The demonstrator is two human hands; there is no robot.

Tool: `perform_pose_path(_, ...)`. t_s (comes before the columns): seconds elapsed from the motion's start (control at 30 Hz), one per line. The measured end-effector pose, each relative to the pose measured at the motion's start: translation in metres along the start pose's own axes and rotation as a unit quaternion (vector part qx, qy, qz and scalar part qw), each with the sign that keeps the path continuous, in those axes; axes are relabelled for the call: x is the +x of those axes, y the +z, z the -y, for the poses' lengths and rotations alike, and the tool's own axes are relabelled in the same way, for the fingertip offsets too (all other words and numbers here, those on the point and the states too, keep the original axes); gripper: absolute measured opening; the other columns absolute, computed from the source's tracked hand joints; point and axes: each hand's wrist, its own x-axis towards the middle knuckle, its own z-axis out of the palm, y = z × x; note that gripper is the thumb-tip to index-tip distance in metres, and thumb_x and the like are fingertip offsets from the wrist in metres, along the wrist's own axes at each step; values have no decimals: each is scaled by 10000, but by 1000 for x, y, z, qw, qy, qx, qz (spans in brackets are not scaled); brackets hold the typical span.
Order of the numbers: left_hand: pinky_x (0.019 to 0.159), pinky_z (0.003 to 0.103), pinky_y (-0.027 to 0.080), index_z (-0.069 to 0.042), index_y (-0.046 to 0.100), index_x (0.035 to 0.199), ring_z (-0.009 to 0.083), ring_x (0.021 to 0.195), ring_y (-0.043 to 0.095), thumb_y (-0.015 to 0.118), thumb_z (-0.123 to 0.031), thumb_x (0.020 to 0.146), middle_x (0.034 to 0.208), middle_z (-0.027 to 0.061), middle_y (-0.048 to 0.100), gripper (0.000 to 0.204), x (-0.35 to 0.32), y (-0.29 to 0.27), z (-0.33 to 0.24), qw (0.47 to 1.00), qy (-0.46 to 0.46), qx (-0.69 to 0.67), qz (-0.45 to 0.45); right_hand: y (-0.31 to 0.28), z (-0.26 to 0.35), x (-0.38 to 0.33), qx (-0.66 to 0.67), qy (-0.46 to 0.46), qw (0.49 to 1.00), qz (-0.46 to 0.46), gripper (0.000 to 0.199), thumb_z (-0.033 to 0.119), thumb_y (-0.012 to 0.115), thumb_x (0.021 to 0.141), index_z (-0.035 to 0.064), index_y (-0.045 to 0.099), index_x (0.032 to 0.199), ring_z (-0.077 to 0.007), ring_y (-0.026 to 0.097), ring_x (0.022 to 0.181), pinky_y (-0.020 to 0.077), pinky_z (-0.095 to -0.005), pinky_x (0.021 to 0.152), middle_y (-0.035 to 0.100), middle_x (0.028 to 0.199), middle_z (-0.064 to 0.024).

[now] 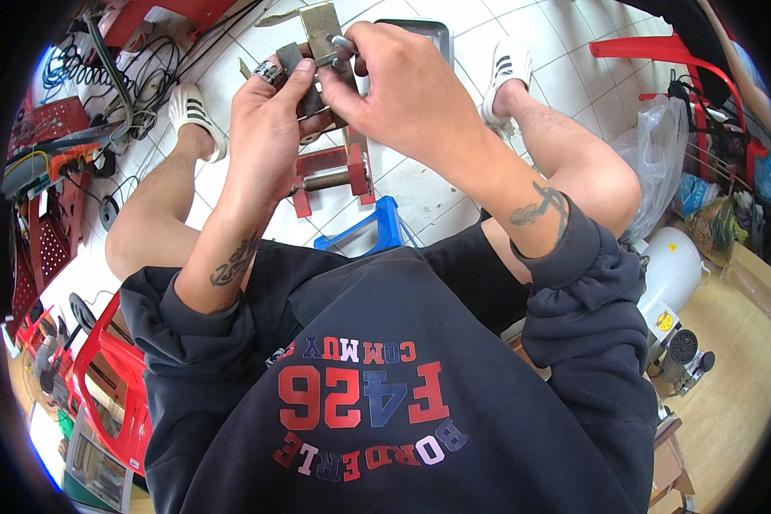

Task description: The person sits on the floor and uses a wrench to tighten a bolt on a metal bracket clamped in a red bench vise. They then remove the bracket, insert a bolt and nut, and tighten it by hand before placing the assembled part into a metal tray.

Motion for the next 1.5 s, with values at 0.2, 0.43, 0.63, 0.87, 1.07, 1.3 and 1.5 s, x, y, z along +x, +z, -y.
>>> perform_pose_path(0.2, 737, 297, 619, 23, 609, 1127, 161, 846, 693, 525, -151, 1017, 1008, 104, 676, 222, 0, 1, 1, 1000, -22, -4, -6, 5, -4, 0, -9, -1, 1000, -2, 218, 163, 690, 864, -31, 591, 846, -375, 640, 729, 496, -438, 655, 646, 785, -201)
perform_pose_path(0.43, 743, 298, 627, 36, 599, 1165, 163, 871, 692, 517, -138, 1019, 1028, 114, 670, 241, -1, 3, -1, 1000, 4, -20, 2, 9, -11, -2, 7, 24, 1000, -5, 178, 139, 659, 875, -23, 594, 913, -377, 643, 776, 501, -445, 692, 647, 810, -192)
perform_pose_path(0.63, 694, 289, 625, 34, 598, 1188, 150, 823, 689, 523, -137, 1017, 1016, 109, 676, 253, -1, 3, -3, 1000, -17, -18, 0, 8, -10, -3, -5, -28, 999, -23, 202, 152, 657, 862, -9, 611, 975, -389, 642, 817, 521, -434, 725, 631, 872, -192)
perform_pose_path(0.87, 739, 316, 630, 35, 601, 1139, 174, 850, 703, 523, -146, 1018, 1017, 116, 670, 230, 1, 5, 0, 1000, -3, -23, -2, 8, -13, -3, -53, 30, 998, -11, 274, 225, 688, 874, -23, 582, 915, -383, 641, 797, 509, -437, 693, 633, 860, -193)
perform_pose_path(1.07, 741, 329, 634, 27, 591, 1163, 178, 860, 705, 515, -141, 1020, 1032, 115, 668, 233, 1, 1, -2, 1000, -22, -3, -5, 13, -13, -3, -27, -40, 999, -22, 171, 141, 642, 891, 2, 587, 976, -356, 647, 818, 519, -445, 704, 629, 925, -152)
perform_pose_path(1.3, 726, 322, 637, 24, 585, 1173, 178, 861, 703, 511, -142, 1021, 1043, 126, 668, 237, -2, 1, -6, 999, -28, -42, -10, 6, -10, 2, 4, -73, 997, -19, 211, 142, 677, 839, 28, 609, 1005, -346, 646, 802, 525, -422, 691, 622, 911, -127)
perform_pose_path(1.5, 729, 325, 643, 38, 587, 1168, 188, 857, 709, 514, -141, 1019, 1036, 138, 675, 244, 2, 0, -3, 998, -4, -59, 10, 5, -22, 1, -28, -44, 999, -7, 225, 165, 701, 834, 7, 611, 966, -349, 643, 782, 521, -420, 687, 638, 887, -145)
